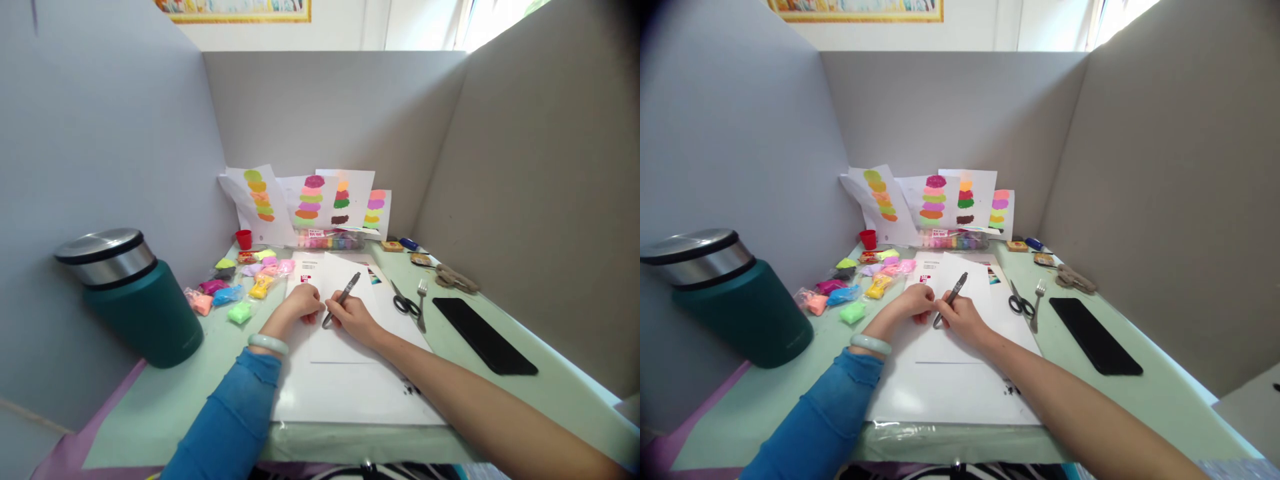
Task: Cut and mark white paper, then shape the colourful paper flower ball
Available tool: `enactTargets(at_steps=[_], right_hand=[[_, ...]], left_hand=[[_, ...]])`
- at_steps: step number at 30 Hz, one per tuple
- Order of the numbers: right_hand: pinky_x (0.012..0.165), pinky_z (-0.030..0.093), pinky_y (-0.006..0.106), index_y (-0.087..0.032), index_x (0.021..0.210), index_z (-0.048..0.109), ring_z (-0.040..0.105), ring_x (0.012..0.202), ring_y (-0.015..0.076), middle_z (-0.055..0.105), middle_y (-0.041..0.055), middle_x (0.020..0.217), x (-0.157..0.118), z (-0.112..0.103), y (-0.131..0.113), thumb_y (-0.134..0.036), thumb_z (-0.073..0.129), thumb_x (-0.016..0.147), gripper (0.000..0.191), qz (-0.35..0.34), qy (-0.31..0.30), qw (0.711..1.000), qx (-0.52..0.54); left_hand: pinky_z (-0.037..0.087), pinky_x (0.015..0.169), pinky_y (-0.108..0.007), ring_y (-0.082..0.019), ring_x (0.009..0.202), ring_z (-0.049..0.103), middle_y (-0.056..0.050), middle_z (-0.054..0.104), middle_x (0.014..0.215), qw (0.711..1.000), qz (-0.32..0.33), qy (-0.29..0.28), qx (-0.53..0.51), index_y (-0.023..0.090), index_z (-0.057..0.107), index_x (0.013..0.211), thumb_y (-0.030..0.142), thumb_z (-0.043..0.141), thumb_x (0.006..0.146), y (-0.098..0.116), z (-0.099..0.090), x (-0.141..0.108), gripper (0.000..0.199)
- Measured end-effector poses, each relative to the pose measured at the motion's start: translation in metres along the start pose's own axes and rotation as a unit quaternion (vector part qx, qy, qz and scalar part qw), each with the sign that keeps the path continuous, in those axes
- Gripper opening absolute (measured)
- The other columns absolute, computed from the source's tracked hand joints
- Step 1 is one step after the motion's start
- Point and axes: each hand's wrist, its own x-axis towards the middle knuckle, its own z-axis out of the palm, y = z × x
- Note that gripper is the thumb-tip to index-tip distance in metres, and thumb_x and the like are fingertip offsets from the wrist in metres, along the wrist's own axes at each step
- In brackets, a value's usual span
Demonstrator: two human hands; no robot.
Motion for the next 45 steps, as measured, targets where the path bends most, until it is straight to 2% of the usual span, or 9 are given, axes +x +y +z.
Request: enactTargets(at_steps=[45], right_hand=[[0.056,0.036,0.024,-0.02,0.059,0.042,0.043,0.05,0.011,0.046,-0.0052,0.049,0.0019,0.0001,0.0035,-0.035,0.044,0.087,0.031,-0.004,0.024,1.0,-0.008]], left_hand=[[0.045,0.046,-0.02,-0.014,0.046,0.058,-0.001,0.058,0.049,1.0,0.005,0.002,0.001,0.015,0.056,0.074,0.018,0.056,0.07,-0.0005,-0.0008,-0.0013,0.005]])
